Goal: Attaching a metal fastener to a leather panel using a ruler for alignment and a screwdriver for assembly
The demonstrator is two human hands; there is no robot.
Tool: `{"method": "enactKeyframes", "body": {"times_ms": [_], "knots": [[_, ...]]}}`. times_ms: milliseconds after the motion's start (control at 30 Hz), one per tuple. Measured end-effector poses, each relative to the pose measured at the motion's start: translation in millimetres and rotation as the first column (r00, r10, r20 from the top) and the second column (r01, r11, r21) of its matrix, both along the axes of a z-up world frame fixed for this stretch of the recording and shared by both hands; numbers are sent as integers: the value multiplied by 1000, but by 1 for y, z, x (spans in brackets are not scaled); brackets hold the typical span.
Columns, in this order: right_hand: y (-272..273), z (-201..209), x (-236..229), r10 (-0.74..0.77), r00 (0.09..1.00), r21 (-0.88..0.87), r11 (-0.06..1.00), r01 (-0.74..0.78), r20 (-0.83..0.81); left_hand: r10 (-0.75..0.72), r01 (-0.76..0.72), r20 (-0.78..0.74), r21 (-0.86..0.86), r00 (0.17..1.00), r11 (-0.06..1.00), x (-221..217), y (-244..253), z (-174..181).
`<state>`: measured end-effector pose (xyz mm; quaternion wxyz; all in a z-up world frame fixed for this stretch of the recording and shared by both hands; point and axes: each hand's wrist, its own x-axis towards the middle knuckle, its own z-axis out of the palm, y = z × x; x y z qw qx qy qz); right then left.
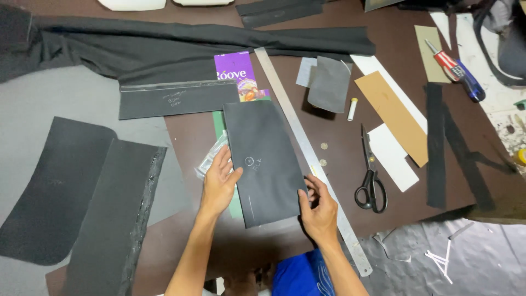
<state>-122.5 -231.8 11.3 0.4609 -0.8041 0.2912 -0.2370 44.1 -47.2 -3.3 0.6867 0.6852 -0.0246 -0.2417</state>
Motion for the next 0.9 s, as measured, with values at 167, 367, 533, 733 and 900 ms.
{"method": "enactKeyframes", "body": {"times_ms": [167, 367, 533, 733, 900], "knots": [[-3, -10, 0, -9, 999, -182, 983, 16, 35, -60, 62, 399, 6, 915, 998, -19, 6, 26], [1, 1, 0, 15, 1000, -198, 980, -15, -3, -49, -40, 614, 130, 788, 991, -34, 13, 30], [-3, -10, -5, 38, 999, -220, 975, -38, -4, -95, -135, 680, 277, 727, 951, -67, 56, 22], [-3, -22, -7, 76, 997, -273, 959, -71, 6, -100, -199, 645, 374, 758, 906, -85, 119, -3], [-1, -21, -9, 73, 997, -272, 959, -76, -22, -105, -172, 632, 360, 768, 917, -83, 119, 7]]}}
